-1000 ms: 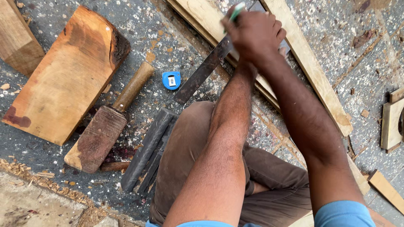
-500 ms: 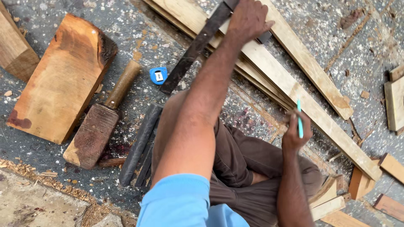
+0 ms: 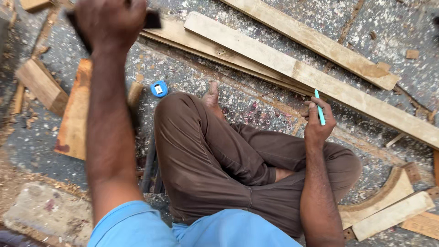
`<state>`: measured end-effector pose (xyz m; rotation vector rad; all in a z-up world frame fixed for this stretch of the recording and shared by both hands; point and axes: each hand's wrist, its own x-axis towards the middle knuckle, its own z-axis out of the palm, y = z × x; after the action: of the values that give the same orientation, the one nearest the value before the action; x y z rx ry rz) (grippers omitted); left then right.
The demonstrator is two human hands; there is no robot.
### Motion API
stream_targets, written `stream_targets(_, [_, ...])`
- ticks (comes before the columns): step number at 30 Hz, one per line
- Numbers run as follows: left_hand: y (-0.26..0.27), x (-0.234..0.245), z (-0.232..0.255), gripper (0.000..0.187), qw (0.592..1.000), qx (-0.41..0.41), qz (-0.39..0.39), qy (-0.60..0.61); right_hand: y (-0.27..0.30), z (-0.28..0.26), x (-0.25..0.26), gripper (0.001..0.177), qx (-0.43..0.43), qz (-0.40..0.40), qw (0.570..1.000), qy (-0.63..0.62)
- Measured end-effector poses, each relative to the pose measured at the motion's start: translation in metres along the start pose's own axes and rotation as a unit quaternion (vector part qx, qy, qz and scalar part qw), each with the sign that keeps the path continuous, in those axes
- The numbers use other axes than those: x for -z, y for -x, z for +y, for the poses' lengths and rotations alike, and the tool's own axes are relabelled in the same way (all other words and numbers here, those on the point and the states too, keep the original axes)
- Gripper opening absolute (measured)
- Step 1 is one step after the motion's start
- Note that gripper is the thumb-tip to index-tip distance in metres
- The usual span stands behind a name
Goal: The person marks lines on wooden boards with a pencil using a square while sitting on the floor and handling different pieces of timber.
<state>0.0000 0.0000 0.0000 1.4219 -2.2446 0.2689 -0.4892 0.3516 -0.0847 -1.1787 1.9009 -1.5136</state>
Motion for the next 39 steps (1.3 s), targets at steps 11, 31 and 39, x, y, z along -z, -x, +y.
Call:
stream_targets(11, [0.286, 0.087, 0.019, 0.042, 0.959, 0.196, -0.188, -0.078, -0.002, -0.026, 0.013, 0.019, 0.005, -0.028, 1.000, -0.003])
stream_targets(31, [0.223, 0.076, 0.058, 0.031, 0.999, 0.008, -0.050, -0.004, -0.101, 0.042, 0.071, 0.056, 0.041, -0.141, 0.920, 0.364])
stream_targets(39, [0.019, -0.043, 0.173, 0.053, 0.902, -0.136, -0.408, -0.043, -0.116, 0.088, 0.095, 0.102, -0.007, -0.194, 0.871, 0.450])
